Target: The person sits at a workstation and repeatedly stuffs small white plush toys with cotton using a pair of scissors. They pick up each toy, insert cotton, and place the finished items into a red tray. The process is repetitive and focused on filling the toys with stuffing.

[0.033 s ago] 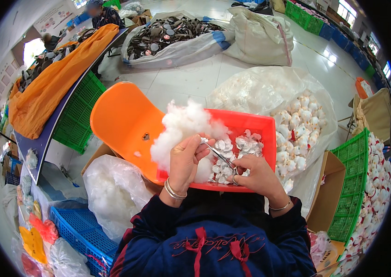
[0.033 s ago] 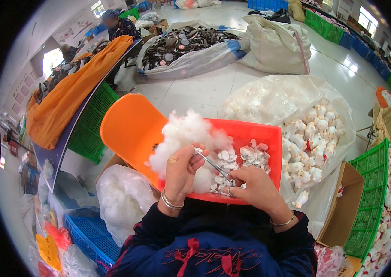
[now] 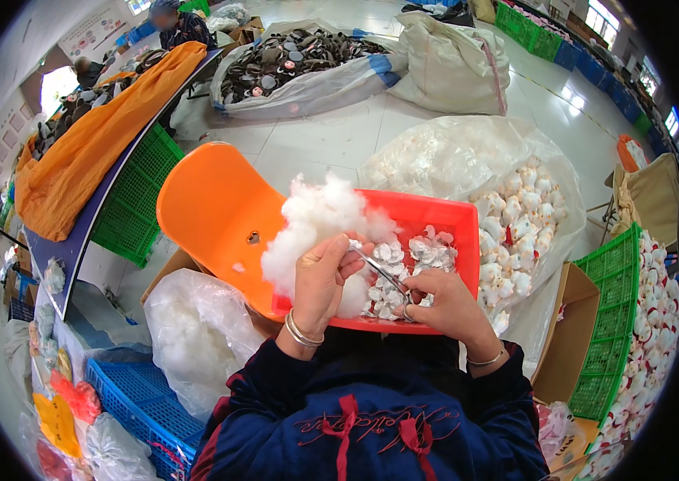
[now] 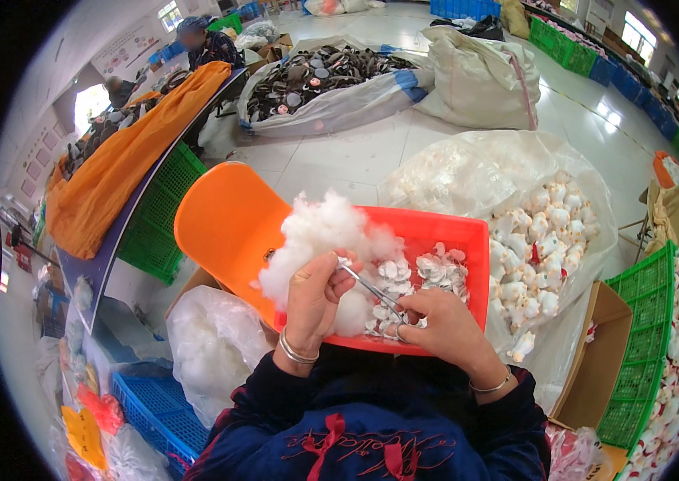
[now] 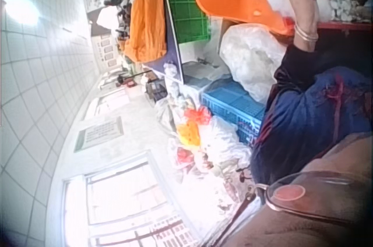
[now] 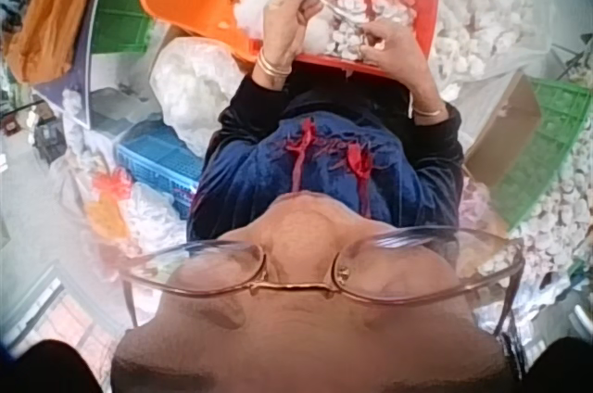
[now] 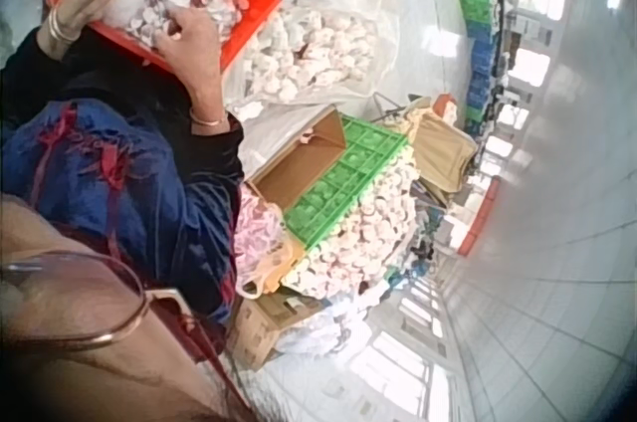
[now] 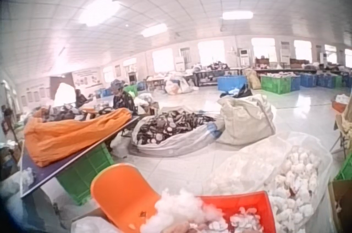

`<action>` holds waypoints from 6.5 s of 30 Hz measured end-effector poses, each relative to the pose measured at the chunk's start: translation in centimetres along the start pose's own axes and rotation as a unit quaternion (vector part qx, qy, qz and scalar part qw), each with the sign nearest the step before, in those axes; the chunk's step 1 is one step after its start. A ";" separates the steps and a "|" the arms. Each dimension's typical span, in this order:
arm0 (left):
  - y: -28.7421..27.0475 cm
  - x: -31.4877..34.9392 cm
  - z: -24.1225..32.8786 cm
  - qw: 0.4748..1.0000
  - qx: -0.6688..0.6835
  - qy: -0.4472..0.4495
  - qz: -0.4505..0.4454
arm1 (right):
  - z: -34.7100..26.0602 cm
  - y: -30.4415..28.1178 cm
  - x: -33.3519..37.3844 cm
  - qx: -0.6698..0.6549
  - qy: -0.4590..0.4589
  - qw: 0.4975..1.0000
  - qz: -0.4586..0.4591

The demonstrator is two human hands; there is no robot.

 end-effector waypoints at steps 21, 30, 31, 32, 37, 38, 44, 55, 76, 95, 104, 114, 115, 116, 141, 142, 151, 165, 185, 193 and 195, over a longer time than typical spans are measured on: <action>-0.2 0.1 -0.3 0.999 -0.023 0.018 0.015 | -0.5 -0.3 -0.1 0.008 0.036 0.999 -0.017; -0.3 0.1 -0.3 0.999 -0.034 0.020 0.012 | -0.6 -0.4 -0.1 -0.013 0.067 0.997 -0.042; -0.2 0.2 -0.4 0.998 -0.050 0.033 0.019 | -0.5 -0.4 0.0 -0.013 0.086 0.995 -0.058; 0.0 0.3 -0.6 0.996 -0.067 0.046 0.027 | -0.5 -0.4 0.0 -0.014 0.105 0.992 -0.073; -0.6 0.2 -1.2 0.999 -0.034 0.033 -0.001 | -0.5 -0.1 -0.5 -0.007 0.078 0.995 -0.063; -1.1 0.1 -1.0 1.000 -0.012 0.021 -0.018 | -0.1 -0.1 -0.7 0.001 0.043 0.998 -0.052; -1.2 -0.7 -2.2 0.996 -0.063 -0.036 -0.053 | 1.9 -0.1 0.1 0.039 -0.012 0.999 0.002; -1.2 0.0 -1.9 0.993 -0.118 0.012 -0.022 | 3.3 2.0 -0.2 -0.067 0.061 0.995 -0.031; -2.5 0.4 -2.5 0.993 -0.092 0.079 0.001 | 1.7 1.6 -0.2 -0.027 0.054 0.996 -0.072; -1.5 1.4 -0.7 0.826 -0.418 0.379 -0.021 | 2.3 2.1 0.0 -0.109 0.088 0.988 -0.063; -2.2 0.8 0.9 0.942 -0.285 0.063 -0.169 | 1.7 0.0 0.6 -0.073 0.075 0.990 -0.099; -2.8 -0.3 1.8 0.905 -0.257 -0.054 -0.336 | 1.6 -1.1 1.1 -0.060 0.077 0.984 -0.152; -3.0 -0.5 2.0 0.905 -0.261 -0.053 -0.331 | 1.6 -1.2 1.2 -0.062 0.085 0.983 -0.151; -3.0 -0.5 2.1 0.906 -0.260 -0.053 -0.330 | 1.6 -1.3 1.4 -0.063 0.093 0.982 -0.151; -2.9 0.7 2.9 0.881 -0.303 -0.061 -0.358 | -0.3 -2.5 2.0 -0.060 0.125 0.973 -0.185; -2.9 0.7 2.9 0.878 -0.306 -0.049 -0.366 | -0.1 -2.6 2.2 -0.061 0.127 0.973 -0.184; -3.2 1.3 3.4 0.876 -0.312 -0.049 -0.365 | 0.1 -2.7 3.2 -0.097 0.131 0.970 -0.180; -1.5 1.4 3.3 0.685 -0.580 0.254 -0.360 | 2.0 -2.2 2.5 -0.212 0.248 0.911 -0.253; 0.4 -1.7 4.9 0.732 -0.514 0.198 -0.400 | 3.9 -5.2 2.5 -0.253 0.229 0.906 -0.252; 0.2 -2.9 3.2 0.691 -0.512 0.220 -0.460 | 4.2 -5.1 2.0 -0.240 0.238 0.894 -0.294; 0.6 -2.9 3.0 0.699 -0.466 0.234 -0.490 | 4.8 -5.5 3.0 -0.246 0.240 0.897 -0.277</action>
Point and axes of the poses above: each hand's wrist, its own x-axis away from the middle knuckle, its own y-axis out of the palm, z = x × y, the point moved 1 cm from there along -x, towards the middle knuckle, and after that the axes turned 1 degree about y, right-handed, at the moved point
